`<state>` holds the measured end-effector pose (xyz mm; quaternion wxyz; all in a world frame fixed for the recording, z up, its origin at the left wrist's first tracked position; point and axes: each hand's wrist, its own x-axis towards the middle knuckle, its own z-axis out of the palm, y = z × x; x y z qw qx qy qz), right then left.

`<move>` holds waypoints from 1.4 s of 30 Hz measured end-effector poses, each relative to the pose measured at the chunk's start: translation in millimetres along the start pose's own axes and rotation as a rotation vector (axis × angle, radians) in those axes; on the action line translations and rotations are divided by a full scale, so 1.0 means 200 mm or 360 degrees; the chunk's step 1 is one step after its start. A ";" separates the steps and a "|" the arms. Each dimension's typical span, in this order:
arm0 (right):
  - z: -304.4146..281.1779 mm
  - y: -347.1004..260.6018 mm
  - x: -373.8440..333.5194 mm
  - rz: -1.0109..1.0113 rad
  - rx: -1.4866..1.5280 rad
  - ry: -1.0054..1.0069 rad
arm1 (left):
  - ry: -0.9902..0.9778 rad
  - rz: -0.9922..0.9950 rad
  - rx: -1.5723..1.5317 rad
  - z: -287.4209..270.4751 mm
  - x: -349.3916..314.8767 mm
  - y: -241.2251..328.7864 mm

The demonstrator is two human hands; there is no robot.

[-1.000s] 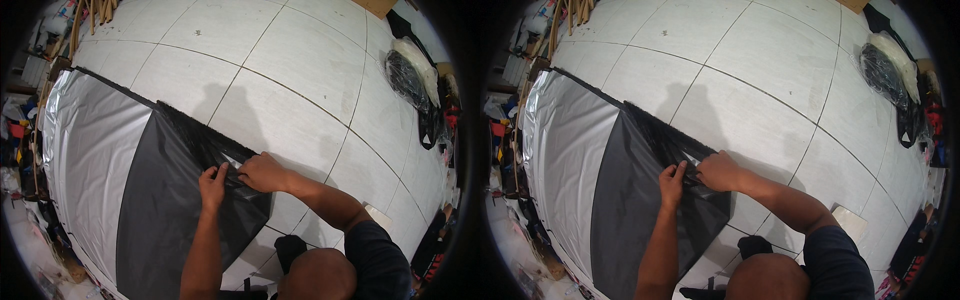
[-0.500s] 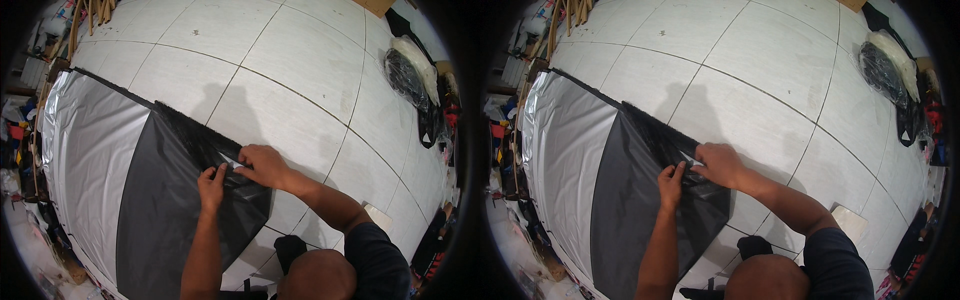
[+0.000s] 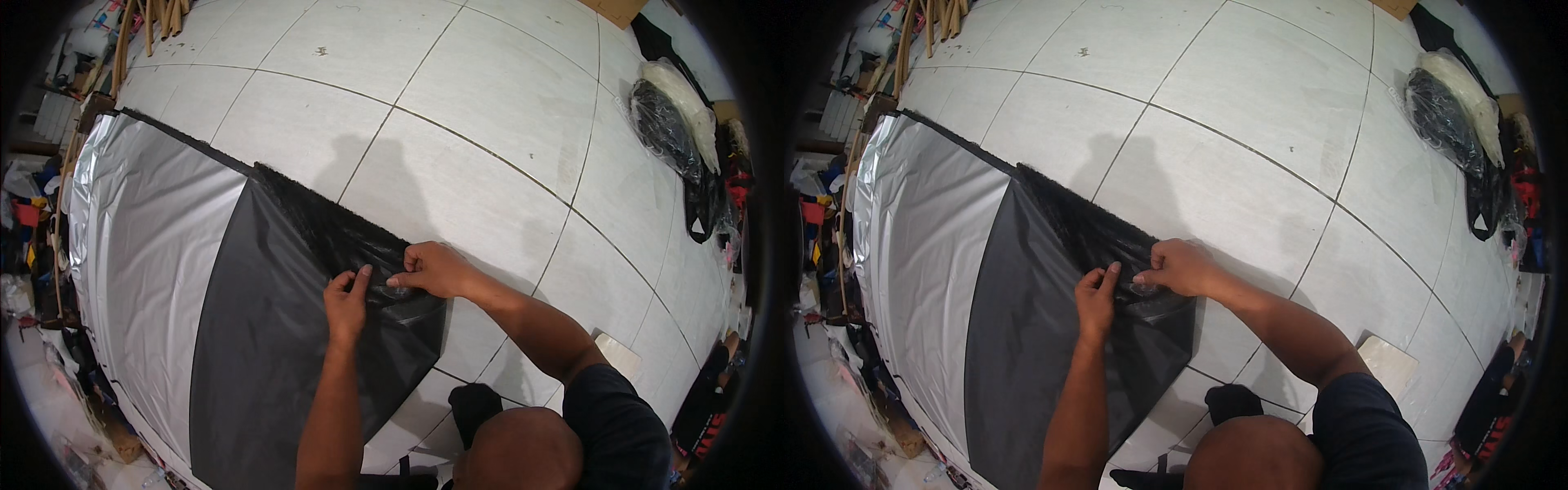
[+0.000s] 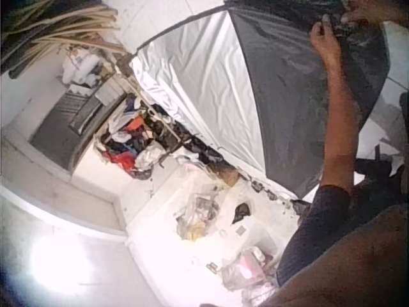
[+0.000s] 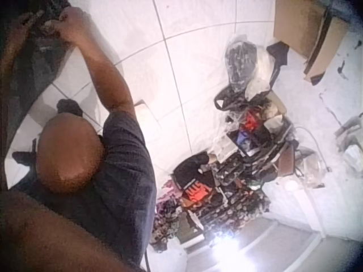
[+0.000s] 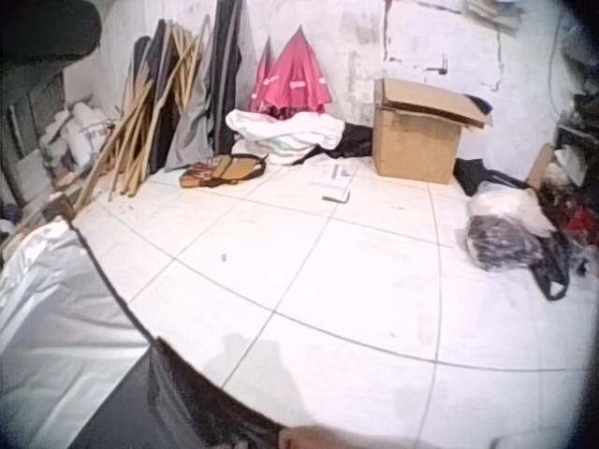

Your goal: The person applies adhesive to the edges of a fabric sheet and presses it onto another layer of material by hand.

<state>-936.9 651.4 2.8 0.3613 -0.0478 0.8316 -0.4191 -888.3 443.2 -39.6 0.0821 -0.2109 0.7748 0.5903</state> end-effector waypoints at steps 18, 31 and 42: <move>0.10 0.04 0.01 -0.0362 -0.0225 0.0187 | -0.0013 -0.0015 -0.0086 0.01 0.01 -0.03; -0.01 0.06 0.04 -0.0107 0.0143 -0.0036 | -0.0027 0.0052 0.0020 0.00 0.01 -0.03; 0.07 0.03 0.02 -0.0319 -0.0174 0.0244 | 0.0004 -0.0041 -0.0031 0.01 0.00 0.02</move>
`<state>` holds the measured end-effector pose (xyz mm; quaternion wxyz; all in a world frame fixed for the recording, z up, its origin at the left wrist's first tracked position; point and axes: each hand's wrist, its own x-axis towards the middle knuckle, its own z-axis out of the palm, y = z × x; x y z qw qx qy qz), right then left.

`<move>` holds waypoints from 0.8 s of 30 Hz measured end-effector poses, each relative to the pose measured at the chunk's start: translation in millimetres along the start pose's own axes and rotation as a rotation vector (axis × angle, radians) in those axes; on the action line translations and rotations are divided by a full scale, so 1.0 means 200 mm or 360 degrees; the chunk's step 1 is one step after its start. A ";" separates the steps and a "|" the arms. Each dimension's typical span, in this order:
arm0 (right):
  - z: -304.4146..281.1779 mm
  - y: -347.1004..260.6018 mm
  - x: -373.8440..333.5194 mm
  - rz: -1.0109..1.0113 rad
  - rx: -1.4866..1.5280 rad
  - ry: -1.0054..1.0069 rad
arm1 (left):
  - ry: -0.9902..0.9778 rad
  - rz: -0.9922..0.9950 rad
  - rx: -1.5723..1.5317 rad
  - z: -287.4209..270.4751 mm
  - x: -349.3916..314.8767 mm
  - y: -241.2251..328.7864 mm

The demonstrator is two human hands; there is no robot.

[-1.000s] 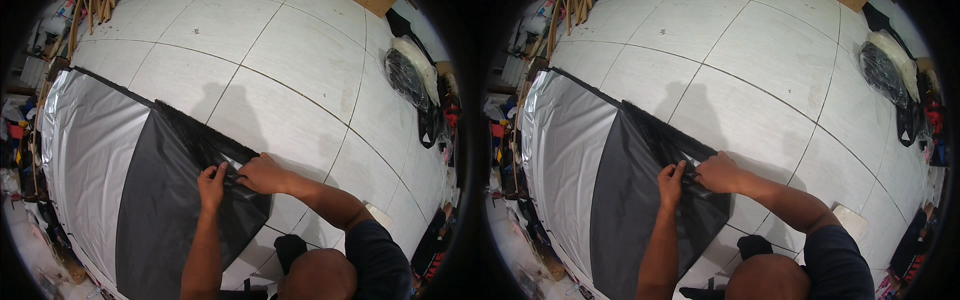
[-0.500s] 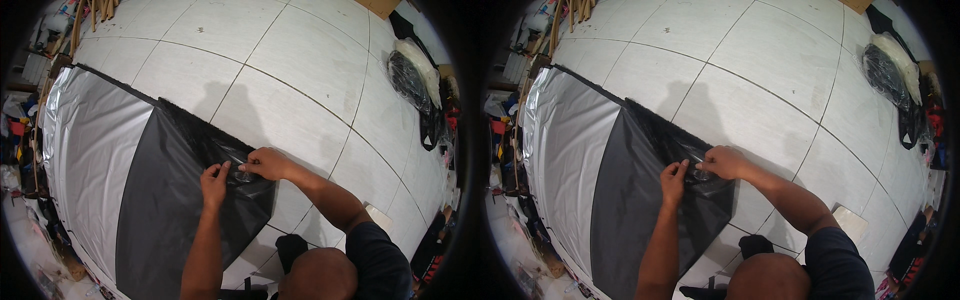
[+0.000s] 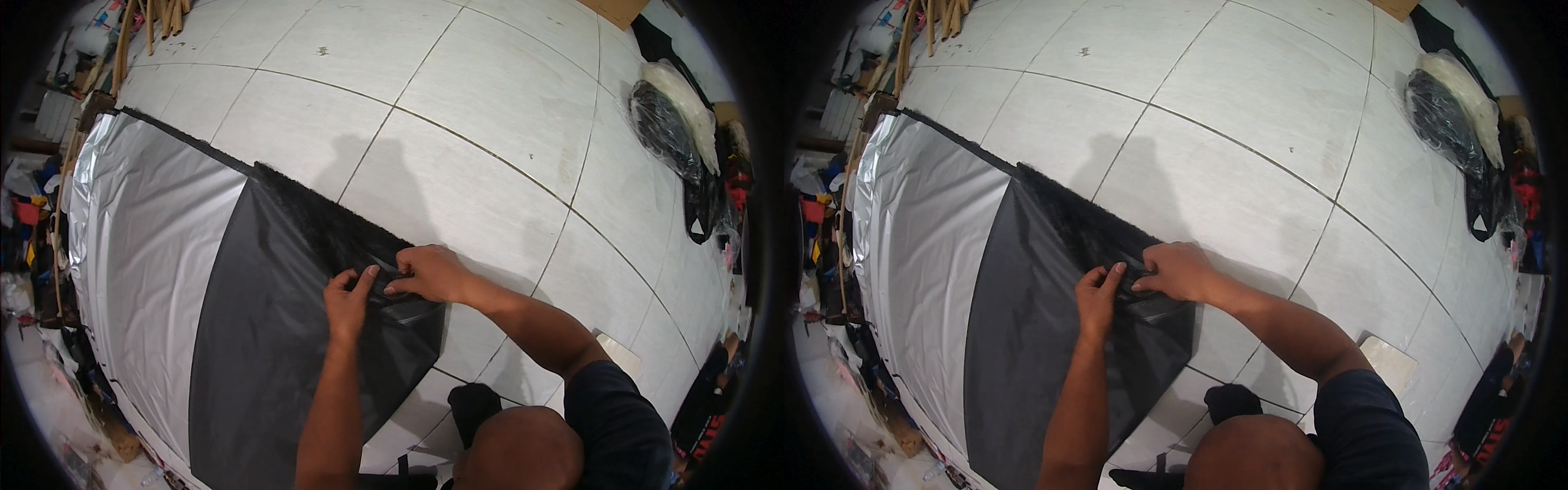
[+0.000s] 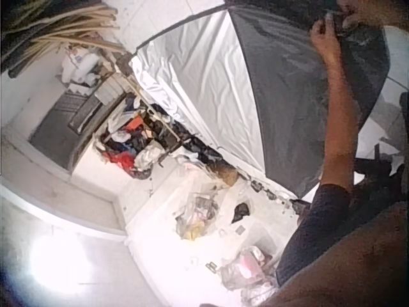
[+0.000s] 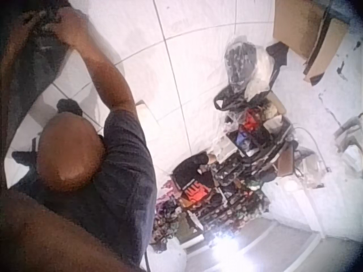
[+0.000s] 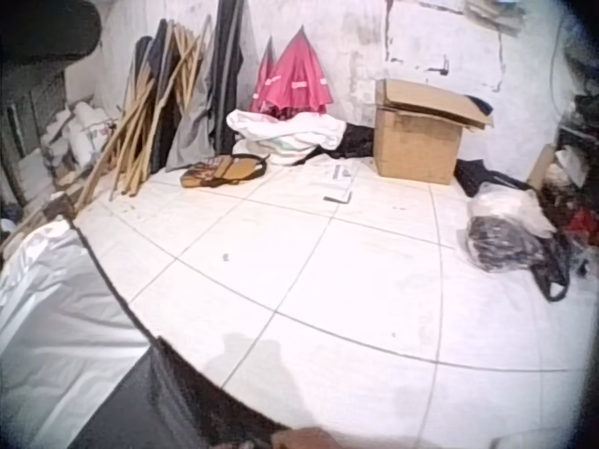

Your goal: The person applies adhesive to the edges of a fabric sheet and presses it onto another layer of material by hand.

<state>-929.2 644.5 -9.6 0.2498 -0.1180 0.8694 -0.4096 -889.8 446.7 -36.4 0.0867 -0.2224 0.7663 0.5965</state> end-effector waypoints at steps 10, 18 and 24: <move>-0.04 0.02 0.00 0.0161 -0.0188 0.0091 | 0.0014 0.0038 0.0109 -0.01 0.01 -0.04; 0.02 -0.07 -0.04 -0.0386 -0.0323 0.0183 | -0.0027 0.0064 0.0008 -0.01 0.01 -0.05; -0.02 -0.07 -0.05 -0.0009 -0.0049 -0.0098 | -0.0032 0.0130 0.0107 -0.02 0.02 -0.08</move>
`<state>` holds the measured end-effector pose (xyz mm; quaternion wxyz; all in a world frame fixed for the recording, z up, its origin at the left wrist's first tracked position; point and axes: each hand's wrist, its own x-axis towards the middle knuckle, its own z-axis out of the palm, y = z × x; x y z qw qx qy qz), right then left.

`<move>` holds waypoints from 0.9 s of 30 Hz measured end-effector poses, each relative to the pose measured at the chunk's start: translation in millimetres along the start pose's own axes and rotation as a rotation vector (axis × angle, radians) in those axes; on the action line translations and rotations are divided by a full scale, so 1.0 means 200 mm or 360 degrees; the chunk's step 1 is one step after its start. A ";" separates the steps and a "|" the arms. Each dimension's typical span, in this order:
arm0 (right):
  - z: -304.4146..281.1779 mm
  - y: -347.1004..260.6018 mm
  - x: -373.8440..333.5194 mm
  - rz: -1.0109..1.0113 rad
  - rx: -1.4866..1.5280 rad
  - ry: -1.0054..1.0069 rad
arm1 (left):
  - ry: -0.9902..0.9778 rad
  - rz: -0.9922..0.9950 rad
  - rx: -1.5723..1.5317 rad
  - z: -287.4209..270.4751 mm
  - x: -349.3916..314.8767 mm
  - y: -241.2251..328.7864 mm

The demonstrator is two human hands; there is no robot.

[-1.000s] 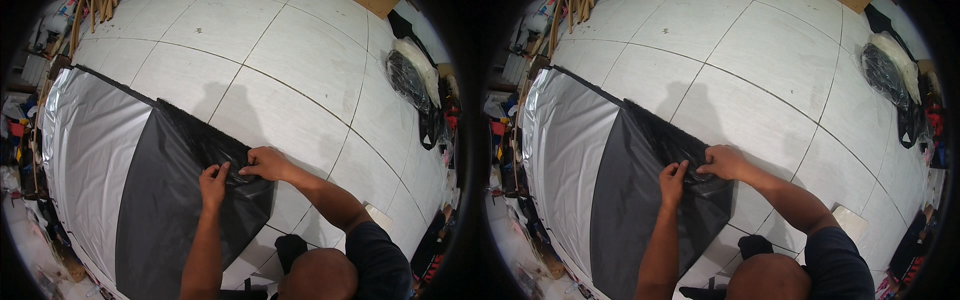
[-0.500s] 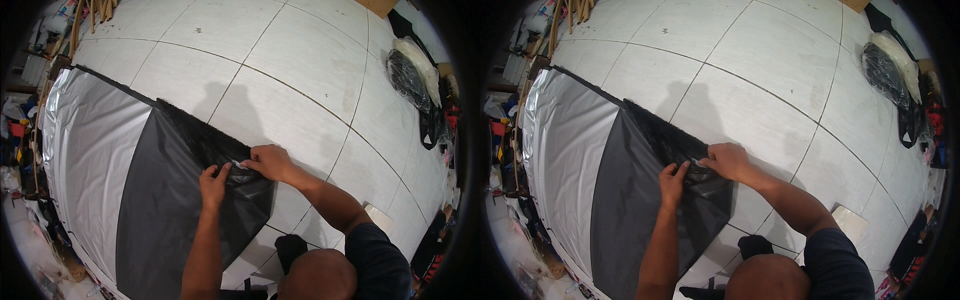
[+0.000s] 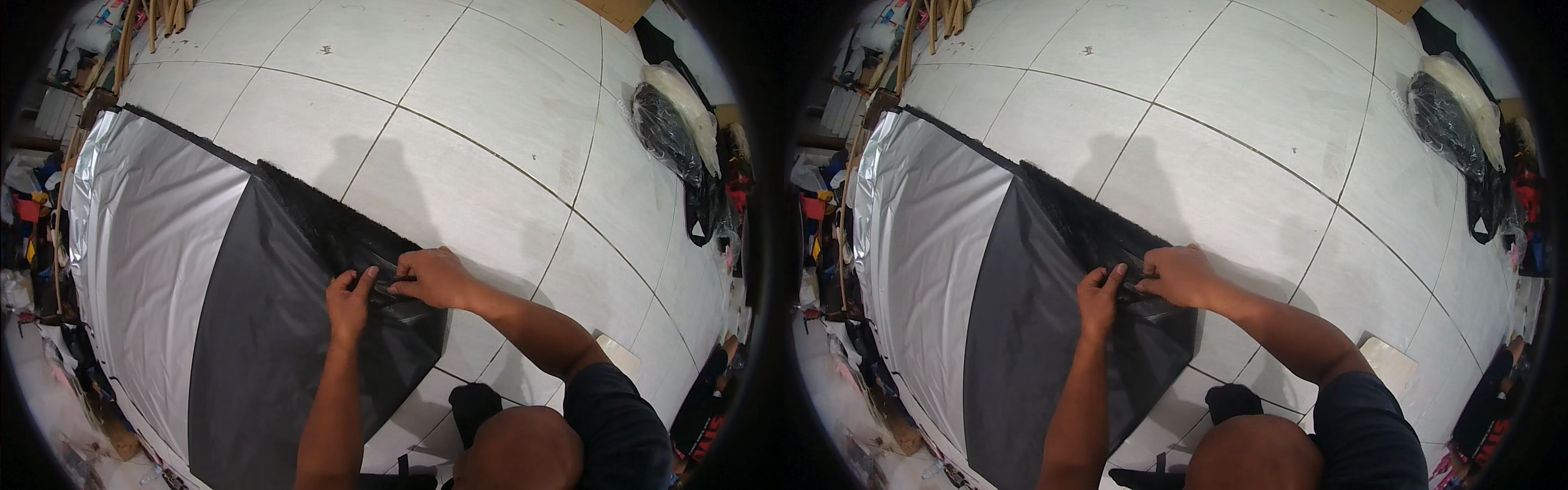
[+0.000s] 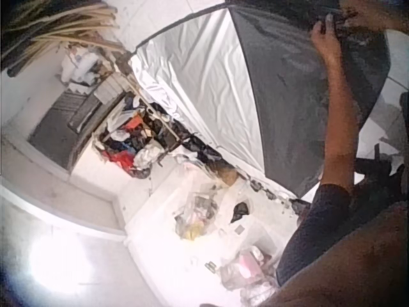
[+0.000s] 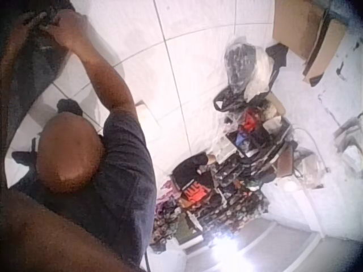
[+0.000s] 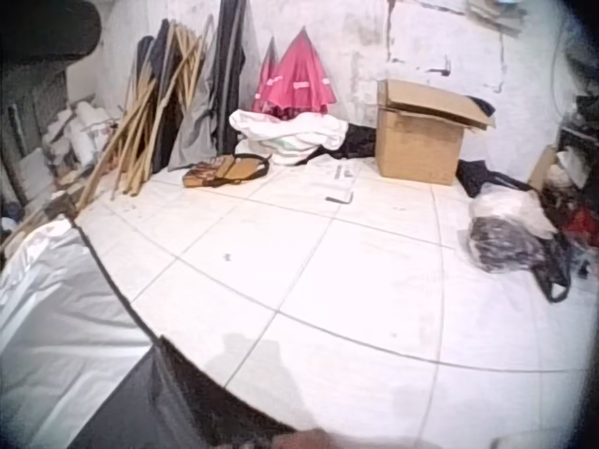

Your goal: The person applies adhesive to the edges of a fabric sheet and presses it onto another layer of material by hand.

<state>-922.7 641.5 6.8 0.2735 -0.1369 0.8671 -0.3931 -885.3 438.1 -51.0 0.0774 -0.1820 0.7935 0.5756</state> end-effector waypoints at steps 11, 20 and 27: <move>-0.01 0.11 0.03 0.0228 0.0130 0.0068 | 0.0029 -0.0088 -0.0060 0.01 0.00 0.03; 0.03 0.00 0.02 -0.0456 -0.0231 0.0039 | 0.0037 -0.0046 -0.0089 0.02 0.01 -0.02; 0.00 0.01 0.04 0.0020 0.0047 -0.0030 | 0.0020 -0.0137 -0.0243 0.02 -0.01 0.04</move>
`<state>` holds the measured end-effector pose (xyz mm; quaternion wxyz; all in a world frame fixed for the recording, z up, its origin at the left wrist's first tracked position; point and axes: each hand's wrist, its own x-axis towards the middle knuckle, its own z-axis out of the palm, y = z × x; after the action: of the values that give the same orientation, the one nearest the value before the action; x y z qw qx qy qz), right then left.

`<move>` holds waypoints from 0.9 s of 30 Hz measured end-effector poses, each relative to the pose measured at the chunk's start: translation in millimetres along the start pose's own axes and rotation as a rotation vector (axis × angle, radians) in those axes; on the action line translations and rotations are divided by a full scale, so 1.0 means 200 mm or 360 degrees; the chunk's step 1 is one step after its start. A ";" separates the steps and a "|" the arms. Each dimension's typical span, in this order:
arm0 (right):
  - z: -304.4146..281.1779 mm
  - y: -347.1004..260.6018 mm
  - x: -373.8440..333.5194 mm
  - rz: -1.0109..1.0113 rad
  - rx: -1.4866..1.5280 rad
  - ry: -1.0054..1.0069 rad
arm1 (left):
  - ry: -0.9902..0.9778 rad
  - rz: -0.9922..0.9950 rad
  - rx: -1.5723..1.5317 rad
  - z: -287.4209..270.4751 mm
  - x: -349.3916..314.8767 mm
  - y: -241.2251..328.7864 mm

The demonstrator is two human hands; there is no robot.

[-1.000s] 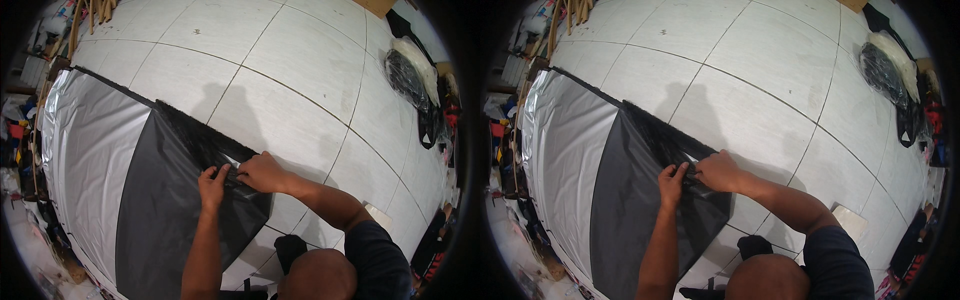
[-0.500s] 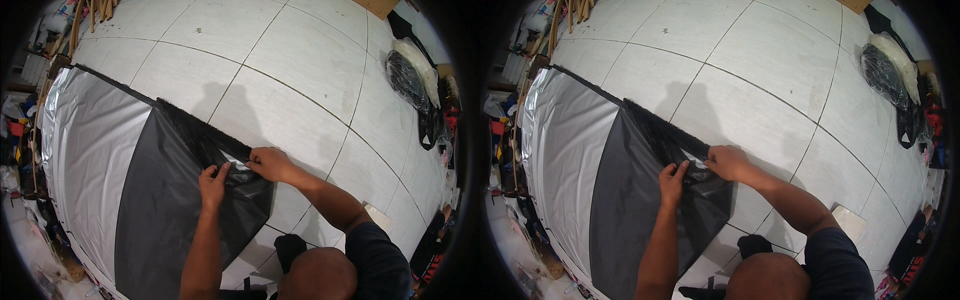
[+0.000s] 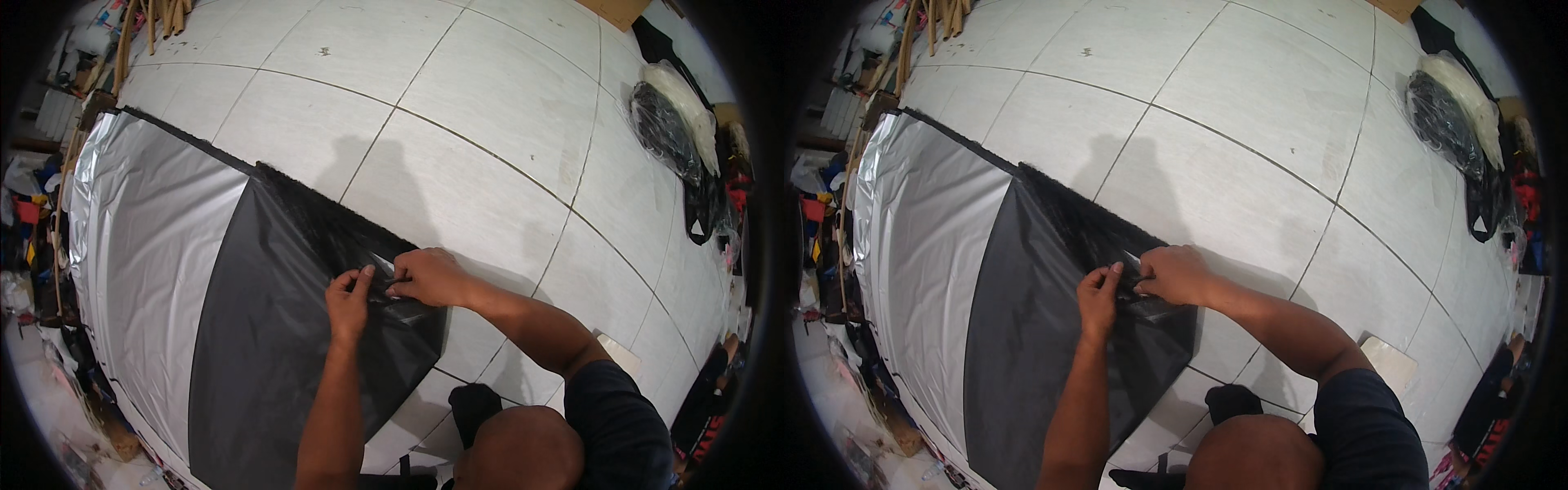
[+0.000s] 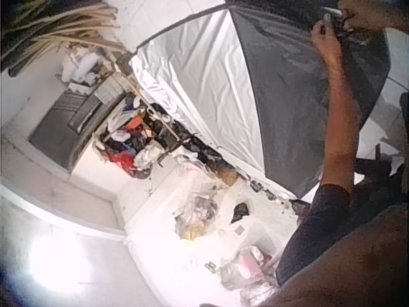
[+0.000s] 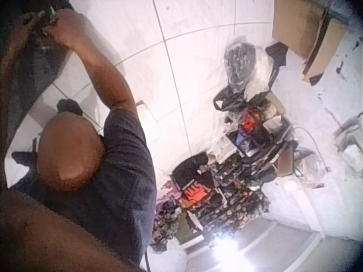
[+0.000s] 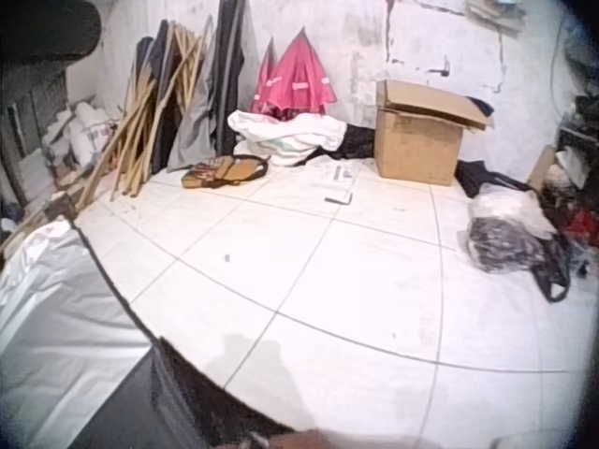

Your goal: The person applies adhesive to the edges of a fabric sheet and presses it onto another layer of material by hand.

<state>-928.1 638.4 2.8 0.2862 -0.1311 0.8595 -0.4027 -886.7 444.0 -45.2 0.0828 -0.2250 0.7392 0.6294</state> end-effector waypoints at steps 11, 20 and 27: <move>-0.04 0.08 0.02 0.0259 0.0304 0.0035 | -0.0016 0.0006 0.0117 -0.02 0.01 -0.01; -0.02 0.06 0.00 -0.0011 -0.0419 0.0474 | -0.0020 0.0149 0.0207 -0.02 0.01 -0.04; 0.04 0.03 0.00 -0.0367 -0.0395 -0.0092 | -0.0038 0.0083 0.0102 -0.01 0.02 -0.05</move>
<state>-922.6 636.3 -5.7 0.2445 -0.2747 0.8732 -0.3198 -884.9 440.2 -54.6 0.0823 -0.1954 0.7636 0.6098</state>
